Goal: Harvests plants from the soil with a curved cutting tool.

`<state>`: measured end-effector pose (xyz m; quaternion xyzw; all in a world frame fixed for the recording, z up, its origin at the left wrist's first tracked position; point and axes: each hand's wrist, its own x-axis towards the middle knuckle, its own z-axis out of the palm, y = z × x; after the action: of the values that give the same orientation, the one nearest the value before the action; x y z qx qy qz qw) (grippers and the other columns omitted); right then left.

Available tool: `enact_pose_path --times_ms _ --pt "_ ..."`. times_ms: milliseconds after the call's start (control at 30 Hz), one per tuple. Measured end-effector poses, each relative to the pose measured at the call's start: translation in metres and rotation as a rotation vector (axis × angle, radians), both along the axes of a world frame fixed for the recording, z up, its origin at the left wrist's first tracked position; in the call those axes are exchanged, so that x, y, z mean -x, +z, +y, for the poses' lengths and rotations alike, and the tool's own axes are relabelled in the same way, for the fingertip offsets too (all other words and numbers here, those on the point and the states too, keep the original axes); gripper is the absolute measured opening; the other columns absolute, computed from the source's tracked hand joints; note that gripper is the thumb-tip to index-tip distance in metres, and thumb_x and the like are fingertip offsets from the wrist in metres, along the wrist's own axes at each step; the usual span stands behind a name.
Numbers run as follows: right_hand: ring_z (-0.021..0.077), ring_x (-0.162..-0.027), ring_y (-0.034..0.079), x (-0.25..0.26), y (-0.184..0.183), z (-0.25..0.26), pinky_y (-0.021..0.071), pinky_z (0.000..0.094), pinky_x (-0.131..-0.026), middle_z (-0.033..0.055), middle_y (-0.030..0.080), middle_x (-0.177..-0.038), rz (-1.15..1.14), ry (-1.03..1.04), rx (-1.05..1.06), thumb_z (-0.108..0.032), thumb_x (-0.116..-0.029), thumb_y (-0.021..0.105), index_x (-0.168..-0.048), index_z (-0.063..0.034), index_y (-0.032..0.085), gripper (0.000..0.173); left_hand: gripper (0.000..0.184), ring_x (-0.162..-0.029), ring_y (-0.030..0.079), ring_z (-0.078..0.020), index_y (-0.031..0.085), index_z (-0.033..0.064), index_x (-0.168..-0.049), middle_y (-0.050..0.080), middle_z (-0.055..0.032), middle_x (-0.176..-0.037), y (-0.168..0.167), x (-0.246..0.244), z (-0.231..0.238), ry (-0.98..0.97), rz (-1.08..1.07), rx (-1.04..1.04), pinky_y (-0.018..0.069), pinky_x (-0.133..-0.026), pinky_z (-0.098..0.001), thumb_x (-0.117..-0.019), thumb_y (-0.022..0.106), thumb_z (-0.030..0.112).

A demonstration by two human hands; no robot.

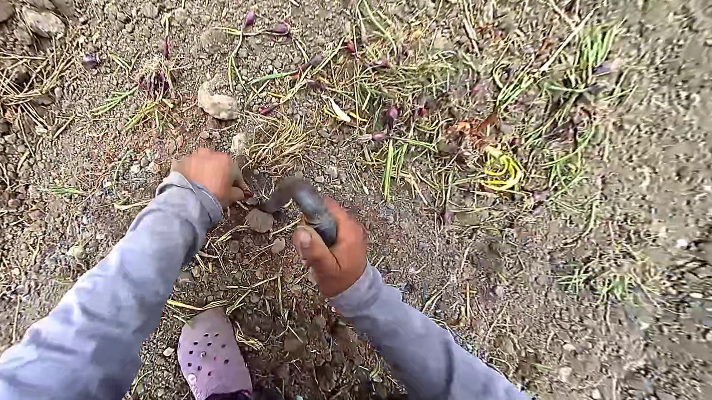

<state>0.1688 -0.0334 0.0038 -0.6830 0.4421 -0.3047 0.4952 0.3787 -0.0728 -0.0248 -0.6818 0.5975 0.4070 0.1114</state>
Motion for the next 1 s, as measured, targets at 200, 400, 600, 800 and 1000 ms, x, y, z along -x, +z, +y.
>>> enact_pose_path --times_ms 200,400,600,800,1000 --pt "0.0034 -0.066 0.059 0.071 0.068 0.021 0.0522 0.0196 -0.059 -0.0033 0.058 -0.074 -0.284 0.047 0.073 -0.054 -0.103 0.053 -0.108 -0.0148 0.061 0.04 0.031 -0.141 0.045 -0.0473 0.072 0.0128 -0.129 0.054 -0.0203 -0.149 -0.012 0.067 0.002 -0.306 -0.118 -0.267 0.0389 -0.104 -0.0735 -0.0991 0.066 0.012" --pt "0.0025 -0.045 0.048 0.098 0.009 0.029 0.046 0.0242 -0.041 -0.0065 0.049 -0.057 -0.042 -0.267 0.028 -0.069 -0.098 0.047 -0.09 -0.0149 0.059 0.056 0.03 -0.131 0.05 -0.0555 0.072 0.0032 -0.125 0.061 -0.0311 -0.135 0.003 0.045 -0.088 0.088 -0.11 0.359 0.0367 -0.098 -0.0793 -0.1004 0.063 0.018" --pt "0.0035 -0.062 0.059 0.111 0.078 0.025 0.0516 0.0201 -0.056 -0.0061 0.06 -0.071 -0.599 -0.195 0.126 -0.052 -0.1012 0.056 -0.102 -0.0192 0.064 0.034 0.031 -0.121 0.059 -0.0577 0.067 -0.003 -0.126 0.064 -0.0363 -0.125 0.003 0.057 -0.111 0.11 -0.092 0.251 0.0421 -0.097 -0.0787 -0.1047 0.056 0.016" --pt "0.004 -0.046 0.05 0.078 -0.01 0.014 0.0446 0.0244 -0.044 0.0015 0.054 -0.058 -0.079 -0.346 0.074 -0.053 -0.0974 0.05 -0.092 0.0034 0.062 0.058 0.02 -0.086 0.07 -0.0304 0.069 -0.0045 -0.111 0.072 -0.021 -0.1 0.002 0.116 -0.04 0.315 0.281 0.005 0.0571 -0.082 -0.0516 -0.1041 0.061 0.012" --pt "-0.001 -0.056 0.054 0.161 0.054 0.048 0.048 0.0174 -0.05 -0.0076 0.054 -0.067 -0.298 -0.316 0.125 -0.06 -0.1026 0.048 -0.101 -0.0182 0.059 0.043 0.029 -0.124 0.061 -0.0489 0.071 0.0024 -0.126 0.065 -0.0278 -0.131 -0.031 0.152 -0.021 -0.315 -0.086 -0.213 0.0465 -0.1 -0.0715 -0.1038 0.058 0.017"
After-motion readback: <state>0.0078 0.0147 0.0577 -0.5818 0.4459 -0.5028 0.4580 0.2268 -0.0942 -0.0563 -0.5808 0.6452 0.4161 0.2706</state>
